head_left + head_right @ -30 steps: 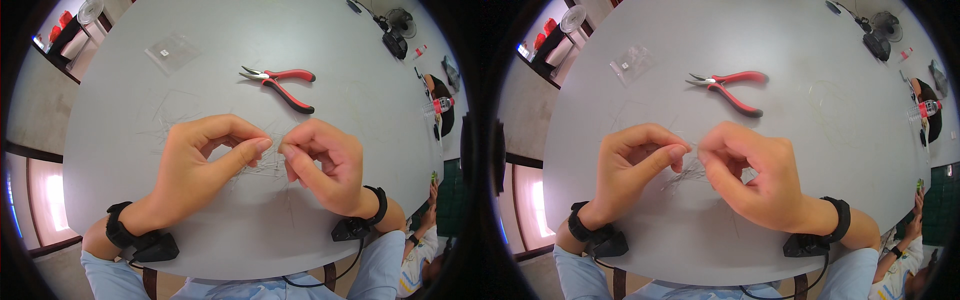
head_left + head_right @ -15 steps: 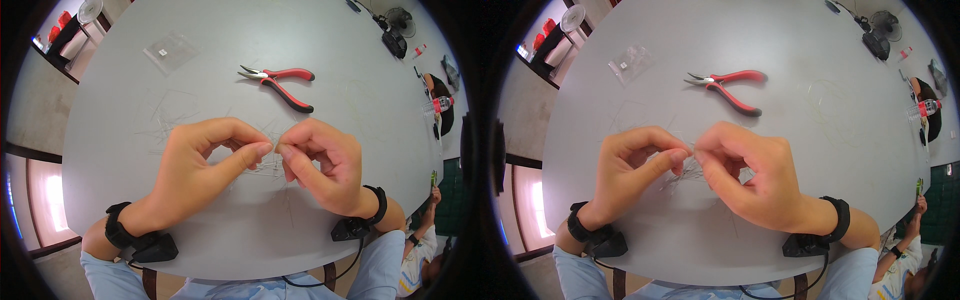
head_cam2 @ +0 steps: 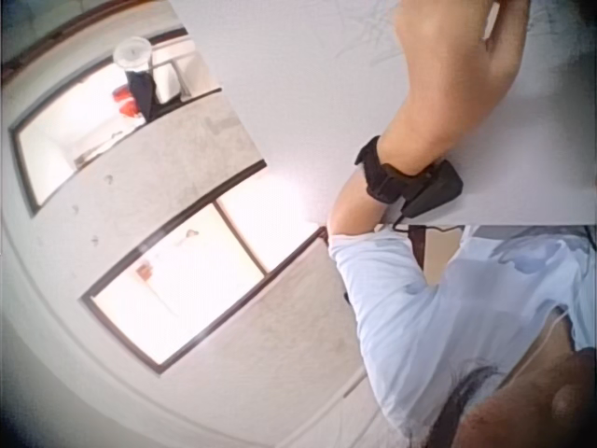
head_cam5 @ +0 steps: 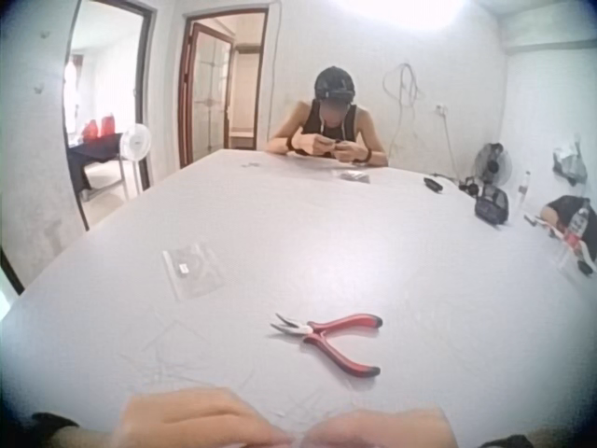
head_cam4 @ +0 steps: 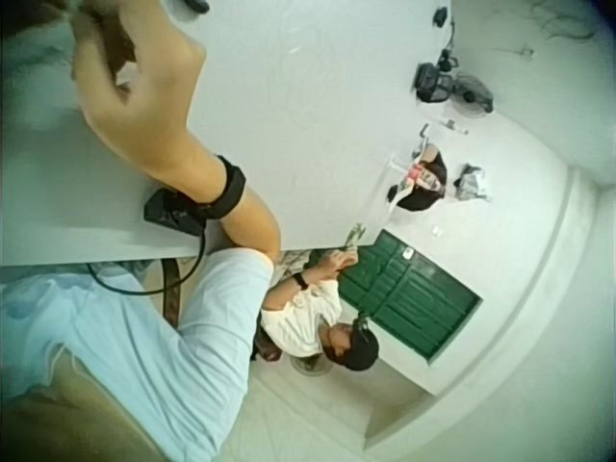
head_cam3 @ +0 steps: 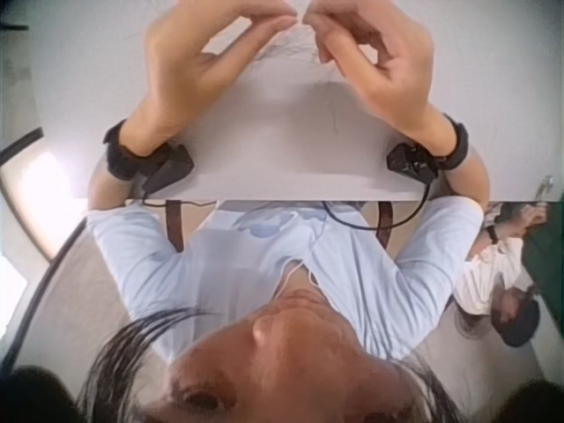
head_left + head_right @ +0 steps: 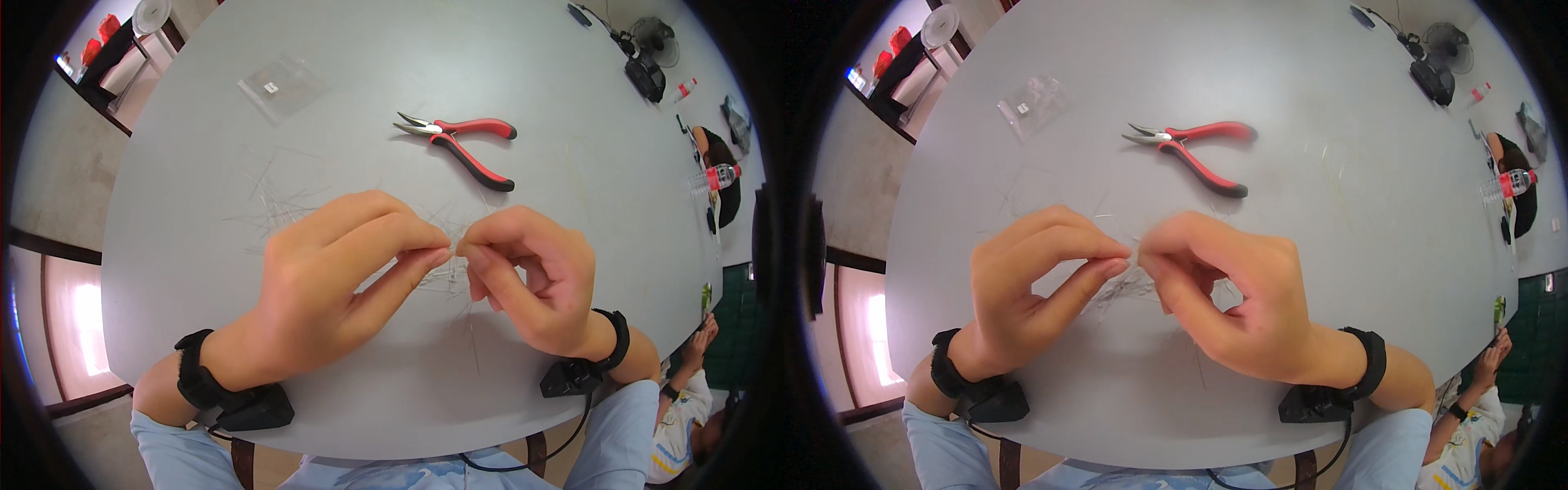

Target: The person picks up thin clear filaments and threads them through small transparent plastic tubes, using pliers to pick up and place the tubes on the table.

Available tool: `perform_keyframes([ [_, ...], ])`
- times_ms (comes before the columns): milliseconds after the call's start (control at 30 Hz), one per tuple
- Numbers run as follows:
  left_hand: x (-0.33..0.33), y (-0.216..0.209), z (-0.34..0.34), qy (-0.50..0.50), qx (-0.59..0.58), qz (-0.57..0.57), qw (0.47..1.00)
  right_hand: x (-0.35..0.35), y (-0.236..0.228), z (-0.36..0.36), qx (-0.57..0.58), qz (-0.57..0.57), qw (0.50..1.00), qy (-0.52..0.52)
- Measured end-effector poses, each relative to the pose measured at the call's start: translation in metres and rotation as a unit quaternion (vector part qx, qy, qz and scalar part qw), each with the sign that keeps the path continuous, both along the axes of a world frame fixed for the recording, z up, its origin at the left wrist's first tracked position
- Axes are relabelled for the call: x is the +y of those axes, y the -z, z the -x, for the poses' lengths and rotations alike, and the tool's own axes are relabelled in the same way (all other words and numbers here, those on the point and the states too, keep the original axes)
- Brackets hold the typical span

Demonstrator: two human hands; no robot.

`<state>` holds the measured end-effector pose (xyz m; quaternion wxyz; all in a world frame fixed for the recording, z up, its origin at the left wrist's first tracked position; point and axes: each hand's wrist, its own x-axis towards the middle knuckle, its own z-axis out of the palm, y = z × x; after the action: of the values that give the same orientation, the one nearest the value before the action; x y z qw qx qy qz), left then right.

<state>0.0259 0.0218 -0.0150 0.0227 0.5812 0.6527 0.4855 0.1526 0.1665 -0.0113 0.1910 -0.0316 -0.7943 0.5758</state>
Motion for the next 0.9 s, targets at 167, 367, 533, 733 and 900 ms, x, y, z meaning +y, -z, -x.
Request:
perform_keyframes([
  [167,0.0009,0.0010,0.0011,-0.011,0.036,-0.043,0.998,0.0021,-0.0003,-0.0013,0.002,-0.032,0.999,0.009],
  [367,0.0008,0.0008,0.0013,-0.018,0.047,-0.052,0.997,0.0040,0.0070,-0.0004,0.046,-0.064,0.997,0.007],
  [533,0.0013,0.0018,0.0025,-0.011,0.049,-0.068,0.996,0.0054,0.0070,0.0015,0.064,-0.098,0.993,0.001],
  [733,0.0015,0.0021,0.0023,-0.006,0.046,-0.078,0.996,0.0041,0.0054,0.0013,0.076,-0.135,0.988,0.006],
  [900,0.0002,0.0008,0.0015,-0.007,0.051,-0.070,0.996,0.0046,0.0077,0.0019,0.077,-0.144,0.987,0.008],
])
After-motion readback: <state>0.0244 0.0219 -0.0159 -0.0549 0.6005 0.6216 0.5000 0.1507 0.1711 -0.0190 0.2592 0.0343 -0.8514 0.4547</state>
